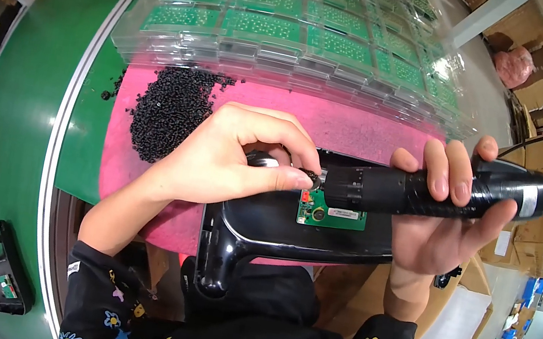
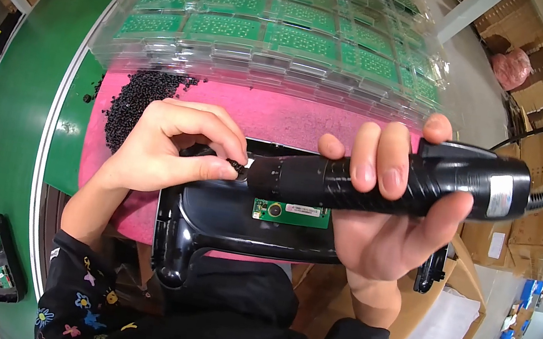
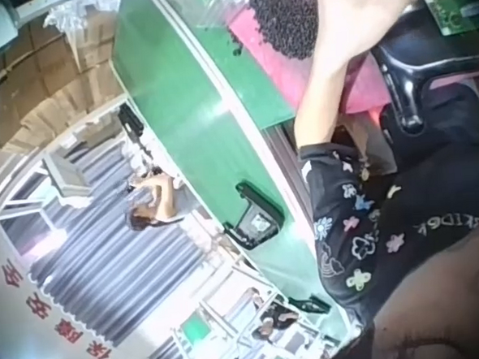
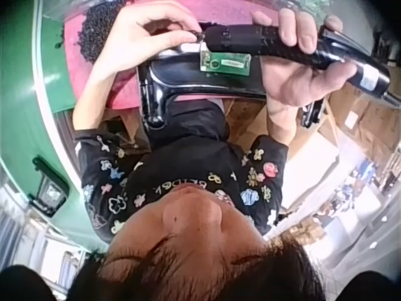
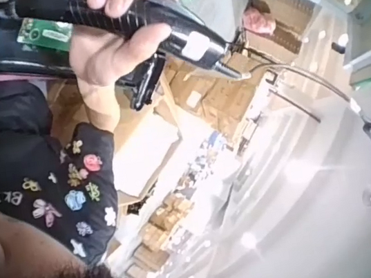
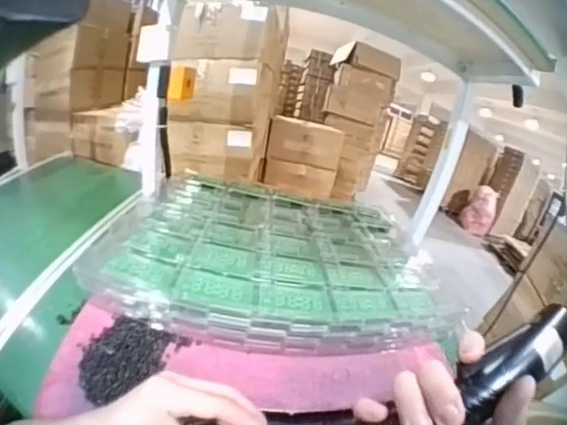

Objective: Assembling a circuit board into a plastic housing using an electric screwdriver.

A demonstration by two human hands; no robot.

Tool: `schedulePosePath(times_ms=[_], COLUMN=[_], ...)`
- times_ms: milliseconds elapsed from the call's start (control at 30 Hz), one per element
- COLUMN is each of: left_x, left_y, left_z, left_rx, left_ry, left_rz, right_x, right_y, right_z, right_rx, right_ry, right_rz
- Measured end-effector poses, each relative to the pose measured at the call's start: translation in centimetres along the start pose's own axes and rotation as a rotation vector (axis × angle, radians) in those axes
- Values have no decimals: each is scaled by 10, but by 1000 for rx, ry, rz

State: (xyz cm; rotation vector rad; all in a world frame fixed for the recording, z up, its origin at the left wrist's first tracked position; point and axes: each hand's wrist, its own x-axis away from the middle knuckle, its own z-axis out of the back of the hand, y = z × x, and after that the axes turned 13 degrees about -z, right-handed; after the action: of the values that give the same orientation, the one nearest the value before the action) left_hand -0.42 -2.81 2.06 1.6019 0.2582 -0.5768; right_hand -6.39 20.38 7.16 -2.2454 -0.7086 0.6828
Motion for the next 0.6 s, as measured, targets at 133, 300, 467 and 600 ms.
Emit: schedulePosePath(times_ms=[133,300,467,600], left_x=[3,0,2,3], left_y=[0,-5,-12,-13], left_z=[0,2,-2,-5], left_rx=[104,-164,-310,-314], left_ry=[31,-29,-95,-124], left_rz=[56,-43,-191,-226], right_x=[7,13,13,13], right_y=[-5,-10,-18,-19], right_z=[-9,-17,-22,-22], right_rx=[54,99,107,119], right_ry=[-10,5,-11,-37], right_rz=[8,83,144,143])
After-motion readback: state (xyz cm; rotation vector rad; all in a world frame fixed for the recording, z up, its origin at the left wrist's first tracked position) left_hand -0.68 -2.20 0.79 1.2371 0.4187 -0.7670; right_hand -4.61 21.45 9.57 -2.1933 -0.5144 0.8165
